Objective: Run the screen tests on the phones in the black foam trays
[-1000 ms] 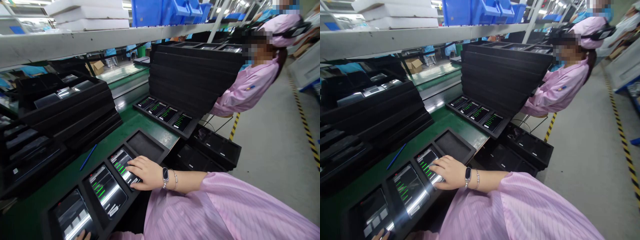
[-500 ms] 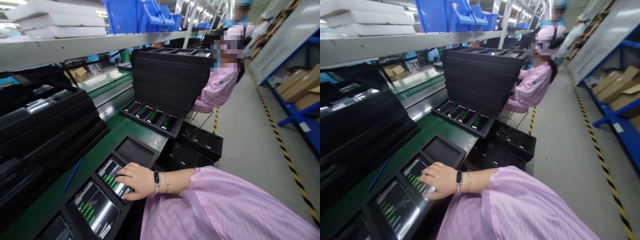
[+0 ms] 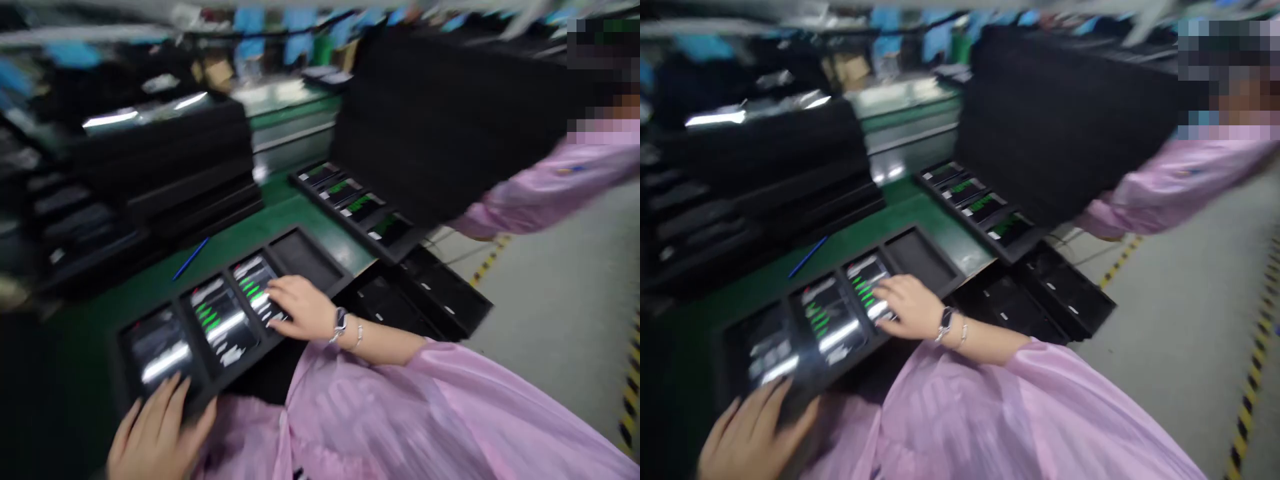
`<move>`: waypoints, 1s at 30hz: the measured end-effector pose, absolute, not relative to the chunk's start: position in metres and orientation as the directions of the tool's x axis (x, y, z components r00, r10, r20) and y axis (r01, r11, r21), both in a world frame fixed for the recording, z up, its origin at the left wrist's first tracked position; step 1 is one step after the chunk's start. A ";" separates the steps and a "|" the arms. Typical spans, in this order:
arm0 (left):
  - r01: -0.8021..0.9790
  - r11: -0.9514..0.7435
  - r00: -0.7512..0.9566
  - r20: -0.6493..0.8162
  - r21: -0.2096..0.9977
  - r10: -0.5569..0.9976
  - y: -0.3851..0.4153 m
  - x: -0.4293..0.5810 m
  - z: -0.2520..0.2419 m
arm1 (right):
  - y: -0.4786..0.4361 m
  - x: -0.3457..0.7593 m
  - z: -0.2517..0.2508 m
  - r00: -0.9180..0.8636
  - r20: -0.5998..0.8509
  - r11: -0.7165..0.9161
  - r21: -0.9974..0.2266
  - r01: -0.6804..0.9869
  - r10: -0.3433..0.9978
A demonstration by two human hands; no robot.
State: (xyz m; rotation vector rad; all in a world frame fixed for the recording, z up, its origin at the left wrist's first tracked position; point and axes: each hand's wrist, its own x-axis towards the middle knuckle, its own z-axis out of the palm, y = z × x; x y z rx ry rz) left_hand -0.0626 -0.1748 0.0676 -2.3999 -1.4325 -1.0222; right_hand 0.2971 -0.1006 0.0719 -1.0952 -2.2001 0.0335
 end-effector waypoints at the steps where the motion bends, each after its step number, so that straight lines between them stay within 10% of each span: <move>1: 0.871 -0.483 0.335 0.619 0.084 0.711 -0.186 -0.054 0.073 | -0.108 0.298 0.074 -0.427 0.562 0.658 -0.310 0.686 0.709; 3: 0.889 -0.454 0.404 0.575 -0.063 0.712 -0.199 -0.041 0.079 | -0.119 0.301 0.078 -0.436 0.528 0.646 -0.320 0.693 0.729; 18: 0.984 -0.063 0.026 0.216 0.169 0.976 -0.197 -0.022 0.096 | -0.128 0.305 0.069 -0.478 0.525 0.663 -0.244 0.708 0.704; 30: 0.943 -0.293 0.245 0.266 0.157 0.932 -0.186 0.027 0.091 | -0.129 0.313 0.066 -0.450 0.529 0.674 -0.374 0.638 0.719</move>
